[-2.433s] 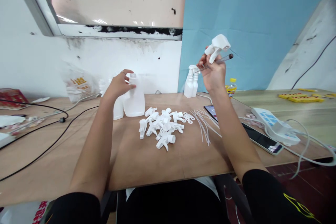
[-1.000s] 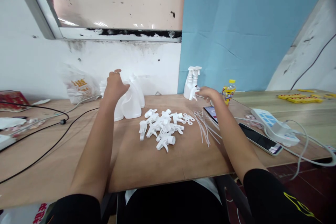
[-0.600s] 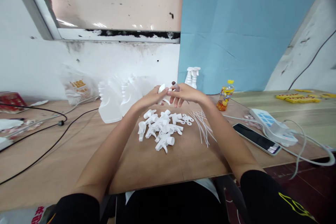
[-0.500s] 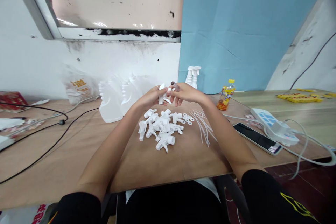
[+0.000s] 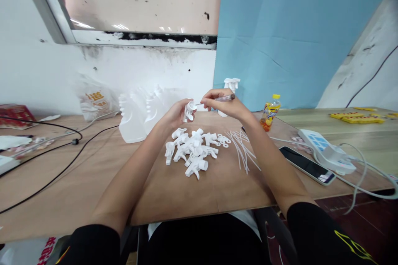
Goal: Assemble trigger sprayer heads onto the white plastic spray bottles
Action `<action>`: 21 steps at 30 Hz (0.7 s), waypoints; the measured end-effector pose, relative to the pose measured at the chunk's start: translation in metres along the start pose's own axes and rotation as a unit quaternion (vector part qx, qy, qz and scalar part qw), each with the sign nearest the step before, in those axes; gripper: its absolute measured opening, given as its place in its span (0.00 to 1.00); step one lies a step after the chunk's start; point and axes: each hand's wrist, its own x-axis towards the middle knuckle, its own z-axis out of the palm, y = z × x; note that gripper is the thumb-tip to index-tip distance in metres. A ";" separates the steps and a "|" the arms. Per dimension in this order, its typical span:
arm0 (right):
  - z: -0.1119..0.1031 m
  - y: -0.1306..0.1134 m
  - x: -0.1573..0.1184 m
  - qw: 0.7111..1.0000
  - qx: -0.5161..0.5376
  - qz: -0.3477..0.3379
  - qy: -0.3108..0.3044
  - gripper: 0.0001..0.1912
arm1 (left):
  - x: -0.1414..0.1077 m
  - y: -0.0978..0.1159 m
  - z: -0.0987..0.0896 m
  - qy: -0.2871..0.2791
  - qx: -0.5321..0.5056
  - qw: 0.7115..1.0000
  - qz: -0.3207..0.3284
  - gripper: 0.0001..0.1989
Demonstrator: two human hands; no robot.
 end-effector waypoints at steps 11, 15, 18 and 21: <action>0.024 0.015 0.006 0.997 0.013 -0.009 0.073 0.12 | -0.002 0.000 0.008 0.024 0.021 0.997 0.077 0.09; 0.023 0.025 0.010 0.998 0.052 0.005 0.045 0.12 | 0.000 -0.001 0.003 0.034 0.025 0.998 0.049 0.07; 0.018 0.028 0.011 0.993 0.111 0.042 0.025 0.12 | 0.000 -0.002 0.001 0.015 0.036 0.999 0.021 0.08; 0.016 0.024 0.010 0.993 0.109 0.047 0.023 0.13 | -0.001 -0.002 0.004 -0.002 0.035 0.999 0.023 0.07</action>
